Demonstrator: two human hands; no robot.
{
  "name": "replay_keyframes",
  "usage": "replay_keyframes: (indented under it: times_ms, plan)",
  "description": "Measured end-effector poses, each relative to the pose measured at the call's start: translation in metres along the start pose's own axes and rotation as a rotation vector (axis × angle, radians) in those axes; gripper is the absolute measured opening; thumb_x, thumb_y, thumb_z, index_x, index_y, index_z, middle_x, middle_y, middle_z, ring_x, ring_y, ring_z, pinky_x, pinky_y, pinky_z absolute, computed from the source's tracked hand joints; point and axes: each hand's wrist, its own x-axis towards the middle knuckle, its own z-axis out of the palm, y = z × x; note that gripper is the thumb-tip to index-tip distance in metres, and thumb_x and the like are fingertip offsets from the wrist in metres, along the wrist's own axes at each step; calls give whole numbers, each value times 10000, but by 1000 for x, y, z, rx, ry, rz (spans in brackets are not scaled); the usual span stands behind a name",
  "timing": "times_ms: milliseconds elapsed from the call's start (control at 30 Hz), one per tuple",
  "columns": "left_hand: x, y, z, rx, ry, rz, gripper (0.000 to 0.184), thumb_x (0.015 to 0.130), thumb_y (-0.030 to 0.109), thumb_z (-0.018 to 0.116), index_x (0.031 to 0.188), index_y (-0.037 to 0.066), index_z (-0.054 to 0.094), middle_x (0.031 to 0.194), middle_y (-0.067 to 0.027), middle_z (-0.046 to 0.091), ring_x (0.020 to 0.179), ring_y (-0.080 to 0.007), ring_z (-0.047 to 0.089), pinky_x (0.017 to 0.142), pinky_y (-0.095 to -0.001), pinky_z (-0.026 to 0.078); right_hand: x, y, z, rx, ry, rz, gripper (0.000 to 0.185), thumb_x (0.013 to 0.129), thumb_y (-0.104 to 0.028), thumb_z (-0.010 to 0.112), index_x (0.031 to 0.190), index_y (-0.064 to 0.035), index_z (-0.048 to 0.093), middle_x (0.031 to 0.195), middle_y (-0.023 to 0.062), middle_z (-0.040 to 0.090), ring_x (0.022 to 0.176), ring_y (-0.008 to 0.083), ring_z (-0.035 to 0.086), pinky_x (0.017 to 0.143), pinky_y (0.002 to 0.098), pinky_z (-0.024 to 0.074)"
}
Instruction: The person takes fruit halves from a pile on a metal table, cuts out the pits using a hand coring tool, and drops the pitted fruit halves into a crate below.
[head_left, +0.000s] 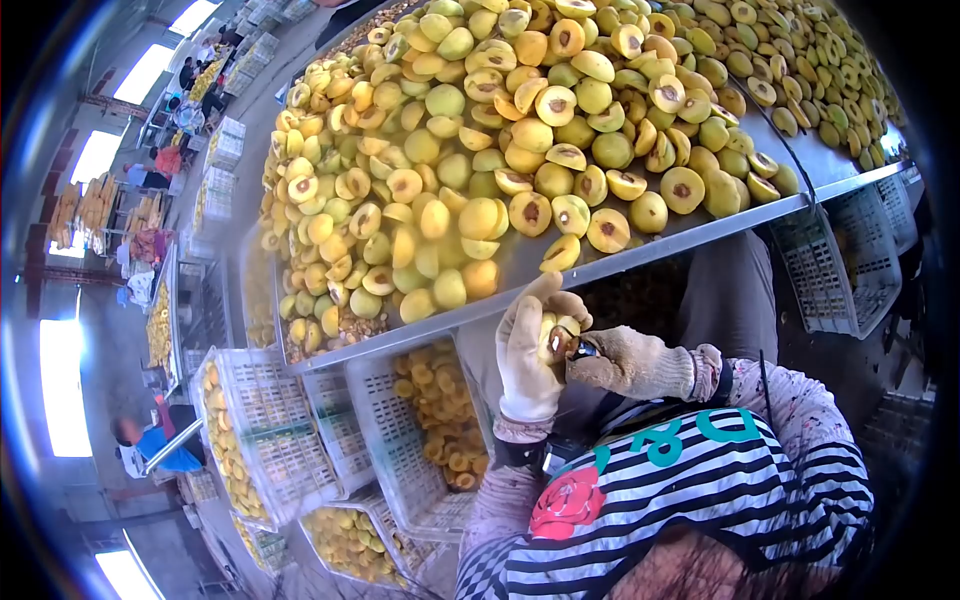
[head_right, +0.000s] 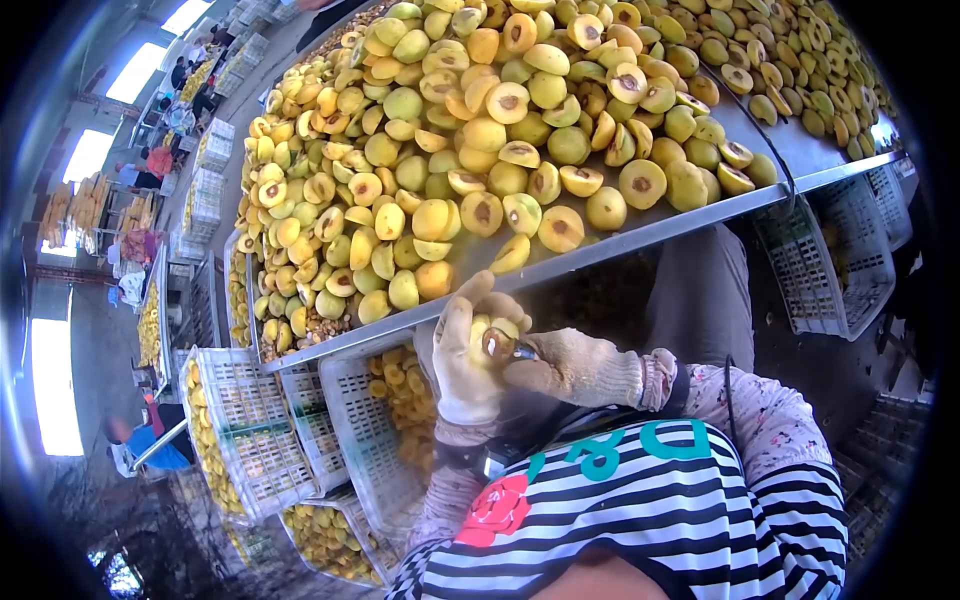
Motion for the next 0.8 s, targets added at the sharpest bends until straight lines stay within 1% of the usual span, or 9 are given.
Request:
replay_keyframes:
  times_ms: [100, 267, 367, 500, 533, 633, 667, 767, 800]
  plan:
    - [9, 4, -3, 13, -76, -97, 358, 1045, 219, 493, 1289, -17, 607, 973, -150, 688, 871, -203, 639, 793, -317, 529, 1, 0, -6, 26, -14, -5, 505, 960, -501, 610, 1139, -31, 658, 925, 189, 694, 855, 337, 668, 779, 401, 512]
    - [6, -7, 12, 41, 12, 199, 304, 1027, 174, 536, 1242, -13, 641, 988, -127, 702, 883, -174, 654, 783, -285, 521, 7, 8, -10, 123, -51, -114, 485, 961, -481, 620, 1151, -35, 644, 926, 169, 691, 859, 307, 663, 784, 393, 505]
    - [4, 6, 8, 255, 1, 11, 323, 1032, 179, 520, 1255, -32, 620, 1000, -129, 704, 913, -168, 653, 810, -281, 512, 7, 8, -12, 50, -43, -105, 461, 966, -454, 623, 1169, -40, 637, 937, 164, 689, 866, 290, 657, 790, 388, 503]
    - [-4, -4, 31, 327, 34, 444, 338, 1038, 162, 496, 1262, -65, 607, 983, -126, 708, 899, -141, 651, 800, -260, 506, 11, 17, -8, 151, -118, -141, 422, 972, -412, 632, 1180, -46, 642, 948, 153, 690, 878, 272, 658, 800, 377, 504]
    - [-3, -2, 25, 356, -45, 451, 361, 1040, 168, 481, 1296, -64, 586, 1016, -129, 705, 926, -142, 647, 829, -267, 507, 11, 20, -10, 138, -134, -164, 425, 969, -416, 636, 1182, -48, 643, 950, 148, 692, 878, 260, 658, 801, 376, 505]
    - [12, 28, 8, 473, -216, -182, 394, 1036, 176, 468, 1346, -54, 546, 1085, -145, 694, 994, -172, 645, 904, -303, 505, 9, 23, -14, 72, -106, -164, 417, 969, -414, 638, 1168, -47, 650, 968, 131, 696, 886, 230, 644, 822, 380, 503]
    - [11, 24, 4, 322, -225, -157, 408, 1029, 165, 467, 1378, -39, 521, 1090, -144, 695, 1001, -199, 654, 913, -327, 514, 8, 23, -12, 24, -64, -207, 364, 983, -405, 617, 1078, -56, 655, 817, 99, 665, 732, 195, 626, 668, 349, 506]
    - [1, -6, 25, 305, 19, 400, 420, 1028, 167, 478, 1400, -28, 497, 1020, -133, 708, 954, -211, 670, 839, -315, 530, -3, 3, -20, 438, -318, 169, 356, 1003, -428, 575, 954, -78, 620, 647, 34, 562, 539, 140, 532, 492, 299, 423]
    - [-2, -13, 28, 300, 53, 512, 424, 1031, 176, 485, 1404, -26, 490, 983, -131, 713, 931, -219, 677, 808, -313, 537, -3, 15, -10, 672, -412, 109, 393, 1016, -469, 529, 891, -99, 569, 571, -17, 467, 439, 95, 425, 409, 264, 319]
